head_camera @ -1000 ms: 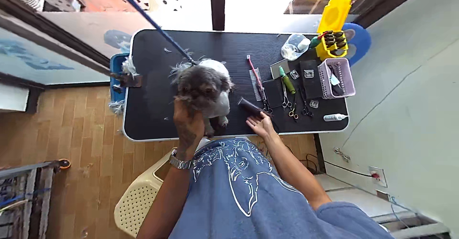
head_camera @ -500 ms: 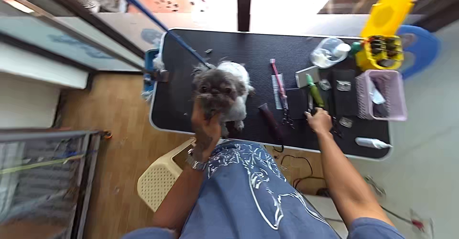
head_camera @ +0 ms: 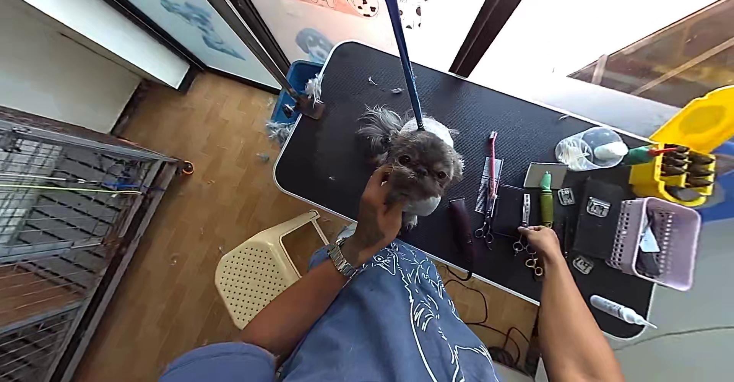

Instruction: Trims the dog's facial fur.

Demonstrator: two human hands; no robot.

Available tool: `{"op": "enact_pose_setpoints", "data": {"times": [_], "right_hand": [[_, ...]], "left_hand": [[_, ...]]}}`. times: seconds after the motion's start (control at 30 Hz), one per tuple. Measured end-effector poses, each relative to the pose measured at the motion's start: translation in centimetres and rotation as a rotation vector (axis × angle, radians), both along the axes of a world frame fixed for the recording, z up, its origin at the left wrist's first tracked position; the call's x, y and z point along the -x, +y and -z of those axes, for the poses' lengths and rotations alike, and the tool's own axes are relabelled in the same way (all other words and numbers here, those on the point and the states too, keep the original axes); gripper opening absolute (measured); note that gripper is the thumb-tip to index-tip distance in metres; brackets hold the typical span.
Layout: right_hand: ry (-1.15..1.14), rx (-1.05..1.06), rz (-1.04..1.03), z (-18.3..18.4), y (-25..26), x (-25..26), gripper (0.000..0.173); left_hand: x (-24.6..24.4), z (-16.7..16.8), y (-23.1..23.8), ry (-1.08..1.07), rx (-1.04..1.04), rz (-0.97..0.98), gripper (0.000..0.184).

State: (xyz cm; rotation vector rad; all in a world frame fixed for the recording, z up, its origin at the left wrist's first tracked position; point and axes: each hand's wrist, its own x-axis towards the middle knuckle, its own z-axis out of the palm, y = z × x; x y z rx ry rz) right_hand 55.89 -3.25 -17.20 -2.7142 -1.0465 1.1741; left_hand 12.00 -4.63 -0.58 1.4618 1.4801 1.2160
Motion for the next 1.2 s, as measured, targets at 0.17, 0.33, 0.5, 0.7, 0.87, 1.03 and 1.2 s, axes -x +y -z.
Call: {"op": "enact_pose_setpoints", "data": {"times": [0.17,0.33,0.5,0.7,0.87,1.03,1.2], "right_hand": [[-0.184,-0.078,-0.032,-2.3,-1.7,1.3,0.04],[0.014,-0.171,0.002,-8.7,-5.0,4.1,0.026],[0.774,-0.11,0.292,-18.4,-8.6,9.6,0.04],[0.715,0.103,-0.285,-27.6,-9.3,16.1,0.037],[0.893,0.07,-0.601,-33.6,-3.8,17.6,0.046],[0.508,-0.017,-0.98,-36.3,1.1,21.6,0.07],[-0.15,-0.078,-1.503,-37.3,4.6,25.3,0.061]], "left_hand": [[1.2,0.4,0.3,0.008,0.031,0.046,0.021],[1.8,0.7,0.8,-0.082,0.034,0.1,0.019],[2.6,0.6,0.4,-0.168,0.032,0.199,0.026],[1.6,1.4,0.5,-0.197,-0.019,0.203,0.029],[0.9,1.3,0.4,-0.259,-0.074,0.189,0.031],[0.2,1.5,-0.3,-0.316,-0.083,0.173,0.03],[-1.1,2.7,-0.5,-0.387,-0.172,0.136,0.027]]}}
